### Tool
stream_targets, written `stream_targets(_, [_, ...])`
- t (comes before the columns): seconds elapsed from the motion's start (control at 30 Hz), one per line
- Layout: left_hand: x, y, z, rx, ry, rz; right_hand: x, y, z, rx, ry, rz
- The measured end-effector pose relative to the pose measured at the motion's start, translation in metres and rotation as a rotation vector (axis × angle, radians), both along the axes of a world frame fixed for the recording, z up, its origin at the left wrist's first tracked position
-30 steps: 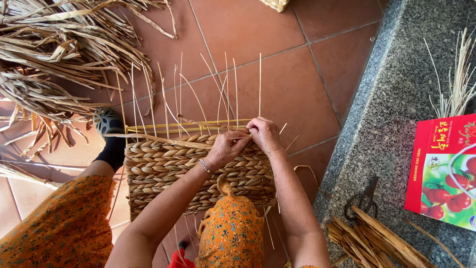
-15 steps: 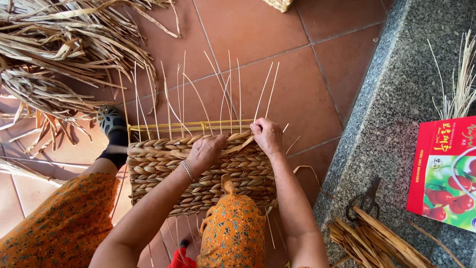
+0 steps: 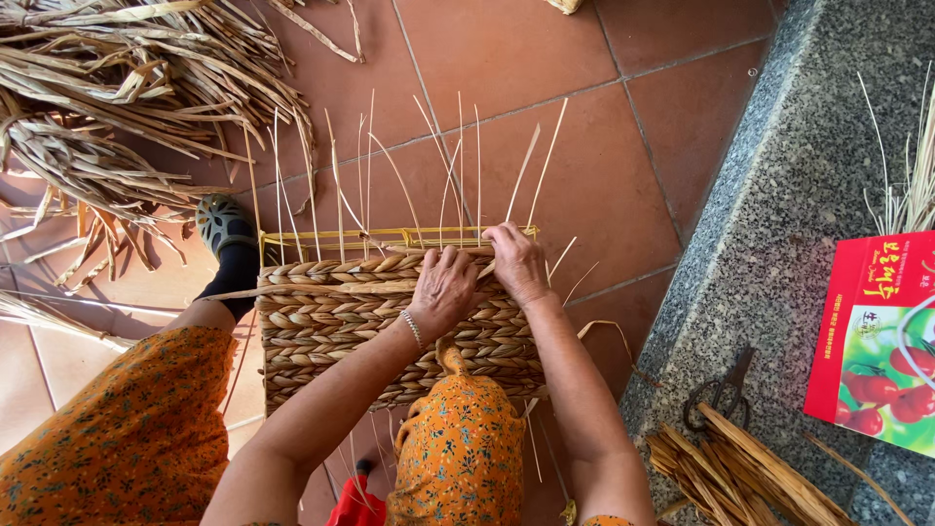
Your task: The person weaves a rectangular basket by hand, interlacing dried palm leaves through a yellow frame. They repeatedly pull strands through the weave, adjust tension, and trim excess material with scissors.
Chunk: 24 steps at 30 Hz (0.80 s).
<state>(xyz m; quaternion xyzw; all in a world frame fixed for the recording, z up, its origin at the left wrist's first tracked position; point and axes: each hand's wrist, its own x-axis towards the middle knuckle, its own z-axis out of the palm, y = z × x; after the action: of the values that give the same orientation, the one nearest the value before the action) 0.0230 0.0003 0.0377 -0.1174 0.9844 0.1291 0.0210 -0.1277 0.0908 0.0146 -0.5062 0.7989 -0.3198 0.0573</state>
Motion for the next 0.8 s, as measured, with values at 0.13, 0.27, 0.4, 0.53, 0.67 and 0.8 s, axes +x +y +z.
stream_targets(0.13, [-0.014, -0.007, -0.016, 0.057, -0.242, -0.014, -0.019, 0.015, 0.021, 0.014, -0.29, 0.1])
stream_targets(0.27, [-0.013, -0.029, -0.002, 0.075, 0.063, 0.044, -0.024, 0.017, 0.033, 0.141, -0.454, 0.14])
stream_targets(0.4, [-0.008, -0.031, 0.024, -0.18, 0.375, 0.07, -0.014, 0.008, 0.022, 0.07, -0.299, 0.027])
stream_targets(0.53, [-0.002, -0.021, 0.023, -0.114, 0.472, -0.138, -0.017, 0.008, 0.01, 0.182, -0.382, -0.042])
stream_targets(0.67, [-0.031, -0.021, -0.003, 0.236, 0.026, 0.209, -0.025, 0.014, 0.01, 0.099, -0.572, 0.037])
stream_targets(0.8, [-0.067, -0.038, -0.024, 0.444, 0.081, 0.481, -0.024, 0.015, 0.012, 0.178, -0.563, -0.014])
